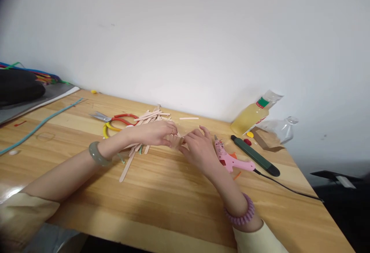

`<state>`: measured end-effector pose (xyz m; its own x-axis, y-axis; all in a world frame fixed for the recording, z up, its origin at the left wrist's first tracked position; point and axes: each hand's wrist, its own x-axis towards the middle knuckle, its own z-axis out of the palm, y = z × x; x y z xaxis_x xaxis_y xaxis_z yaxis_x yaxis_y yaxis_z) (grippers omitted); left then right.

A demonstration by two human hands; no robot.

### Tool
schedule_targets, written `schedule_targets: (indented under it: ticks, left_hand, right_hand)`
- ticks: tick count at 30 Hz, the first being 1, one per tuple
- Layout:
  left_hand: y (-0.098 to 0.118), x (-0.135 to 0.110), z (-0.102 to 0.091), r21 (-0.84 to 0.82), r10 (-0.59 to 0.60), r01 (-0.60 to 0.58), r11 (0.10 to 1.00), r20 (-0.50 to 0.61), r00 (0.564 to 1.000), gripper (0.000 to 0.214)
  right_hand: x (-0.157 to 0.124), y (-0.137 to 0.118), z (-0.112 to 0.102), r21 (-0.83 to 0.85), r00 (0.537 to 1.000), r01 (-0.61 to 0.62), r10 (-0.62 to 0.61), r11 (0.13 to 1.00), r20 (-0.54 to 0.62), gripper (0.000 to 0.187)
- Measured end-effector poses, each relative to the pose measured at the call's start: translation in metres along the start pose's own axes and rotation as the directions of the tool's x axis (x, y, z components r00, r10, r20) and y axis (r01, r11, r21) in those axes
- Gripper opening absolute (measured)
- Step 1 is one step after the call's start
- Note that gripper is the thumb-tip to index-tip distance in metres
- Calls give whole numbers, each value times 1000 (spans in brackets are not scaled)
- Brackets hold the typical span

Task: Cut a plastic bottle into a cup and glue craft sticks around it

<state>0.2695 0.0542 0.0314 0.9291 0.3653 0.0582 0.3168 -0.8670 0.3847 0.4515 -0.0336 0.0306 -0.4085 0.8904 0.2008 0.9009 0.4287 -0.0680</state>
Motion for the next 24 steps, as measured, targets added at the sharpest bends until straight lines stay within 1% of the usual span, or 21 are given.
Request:
schedule_targets:
  ticks: [3, 7, 11, 16, 19, 22, 23, 24]
  left_hand:
    - [2, 1, -1, -31, 14, -14, 999, 19, 1000, 14]
    - [5, 1, -2, -67, -31, 32, 997, 19, 999, 14]
    - [6, 2, -2, -33, -70, 71, 997, 12, 997, 13]
    - [5, 3, 1, 14, -79, 79, 997, -34, 996, 12]
    - [2, 3, 5, -13, -55, 55, 998, -46, 997, 15]
    - [-2, 2, 6, -27, -3, 2, 1000, -67, 998, 13]
    - [-3, 1, 5, -39, 17, -20, 999, -75, 997, 19]
    - [-4, -1, 2, -61, 30, -36, 997, -86, 996, 30]
  right_hand:
    - [1, 1, 3, 19, 999, 26, -26, 999, -35, 7]
    - [3, 4, 7, 40, 997, 37, -34, 999, -64, 10]
    - [4, 6, 7, 78, 995, 61, -55, 995, -84, 10]
    - [5, 6, 5, 124, 993, 85, -74, 989, -92, 16]
    - [5, 5, 6, 115, 994, 84, -75, 990, -78, 13]
    - [4, 6, 7, 99, 998, 50, -45, 994, -51, 12]
    - [3, 7, 6, 93, 998, 35, -30, 995, -54, 8]
    - [2, 8, 4, 90, 997, 18, -12, 996, -70, 9]
